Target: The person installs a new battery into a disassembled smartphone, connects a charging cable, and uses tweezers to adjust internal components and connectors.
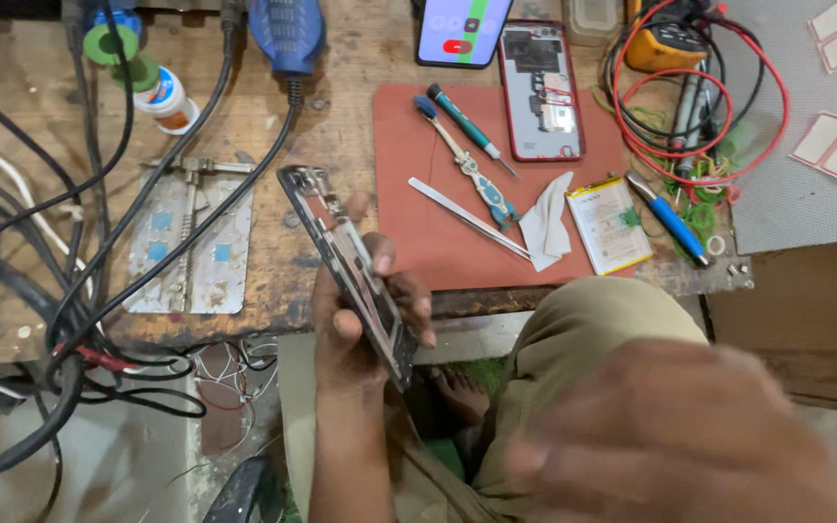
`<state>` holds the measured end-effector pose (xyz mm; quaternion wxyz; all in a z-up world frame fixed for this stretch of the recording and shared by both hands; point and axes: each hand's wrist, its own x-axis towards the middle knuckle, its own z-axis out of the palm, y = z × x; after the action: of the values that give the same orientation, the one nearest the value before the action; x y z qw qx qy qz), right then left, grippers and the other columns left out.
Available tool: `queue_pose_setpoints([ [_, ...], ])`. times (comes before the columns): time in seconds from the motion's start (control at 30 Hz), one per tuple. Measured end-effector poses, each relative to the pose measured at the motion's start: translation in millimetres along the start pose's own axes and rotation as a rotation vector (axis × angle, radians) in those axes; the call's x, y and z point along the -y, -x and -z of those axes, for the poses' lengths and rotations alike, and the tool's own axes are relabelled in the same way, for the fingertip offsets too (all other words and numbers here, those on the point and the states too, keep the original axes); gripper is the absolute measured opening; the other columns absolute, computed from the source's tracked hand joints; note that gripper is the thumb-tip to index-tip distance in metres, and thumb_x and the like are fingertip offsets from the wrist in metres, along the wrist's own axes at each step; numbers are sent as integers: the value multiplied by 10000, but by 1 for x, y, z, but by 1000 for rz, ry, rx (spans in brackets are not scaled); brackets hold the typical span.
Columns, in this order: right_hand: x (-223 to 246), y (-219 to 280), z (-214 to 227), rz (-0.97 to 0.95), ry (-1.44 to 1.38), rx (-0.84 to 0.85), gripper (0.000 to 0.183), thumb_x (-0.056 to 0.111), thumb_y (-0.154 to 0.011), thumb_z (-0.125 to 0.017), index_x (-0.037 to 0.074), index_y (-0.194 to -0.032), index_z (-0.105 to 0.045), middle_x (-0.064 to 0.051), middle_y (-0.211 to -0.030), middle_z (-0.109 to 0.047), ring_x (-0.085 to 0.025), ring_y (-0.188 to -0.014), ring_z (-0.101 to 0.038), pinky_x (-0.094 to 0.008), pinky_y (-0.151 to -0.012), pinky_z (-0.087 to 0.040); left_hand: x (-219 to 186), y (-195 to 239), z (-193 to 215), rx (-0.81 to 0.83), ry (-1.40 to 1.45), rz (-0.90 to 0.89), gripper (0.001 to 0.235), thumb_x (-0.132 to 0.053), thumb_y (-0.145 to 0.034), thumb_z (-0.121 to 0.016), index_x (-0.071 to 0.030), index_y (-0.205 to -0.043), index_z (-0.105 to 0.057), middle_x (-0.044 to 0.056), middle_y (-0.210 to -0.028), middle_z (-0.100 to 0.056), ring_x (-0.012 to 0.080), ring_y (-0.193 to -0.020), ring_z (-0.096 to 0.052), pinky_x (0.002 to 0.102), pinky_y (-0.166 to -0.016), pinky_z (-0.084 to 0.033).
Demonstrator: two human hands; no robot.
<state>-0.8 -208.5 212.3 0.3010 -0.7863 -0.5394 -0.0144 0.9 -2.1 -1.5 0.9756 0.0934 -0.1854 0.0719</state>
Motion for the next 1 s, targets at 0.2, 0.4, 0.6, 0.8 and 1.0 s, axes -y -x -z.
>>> queue_pose_setpoints([
  [0.2,-62,22,-1,-917,80,-696,313,74,-912,-788,-49,-1188,-705,-88,-1009,-746,-99,-873,-690,-241,-800,-553,7,-6,-8,-279,-314,-89,992,-75,-892,-862,-52,-1654,-225,150,-1425,-533,339,-1241,-585,485,-994,-533],
  [0.4,-117,74,-22,-1161,179,-505,430,225,-833,-870,-34,-1148,-733,-121,-878,-743,-129,-728,-653,-303,-660,-524,5,-11,-21,-285,-383,-125,831,-261,-966,-755,-99,-1627,-278,102,-1507,-488,264,-1384,-519,453,-1159,-454],
  [0.6,-120,62,-27,-1109,227,-372,528,213,-761,-901,-39,-1182,-706,-126,-831,-741,-168,-690,-703,-324,-615,-531,5,-12,-23,-302,-284,-100,686,-483,-1116,-438,-48,-1631,-312,187,-1533,-508,318,-1395,-529,485,-1180,-451],
  [0.8,-123,63,-31,-1070,71,-469,665,146,-726,-885,-30,-1306,-611,-120,-966,-743,-155,-719,-717,-315,-596,-572,4,-14,-28,-247,-244,-75,719,-540,-1097,-352,-51,-1623,-321,275,-1513,-514,364,-1403,-547,483,-1141,-467],
  [1.0,-142,79,-34,-1113,52,-506,510,127,-866,-801,10,-1342,-662,-122,-907,-745,-155,-695,-682,-316,-602,-540,3,-15,-32,-278,-277,-65,694,-508,-1110,-345,-33,-1616,-325,257,-1515,-525,359,-1393,-533,483,-1136,-459],
])
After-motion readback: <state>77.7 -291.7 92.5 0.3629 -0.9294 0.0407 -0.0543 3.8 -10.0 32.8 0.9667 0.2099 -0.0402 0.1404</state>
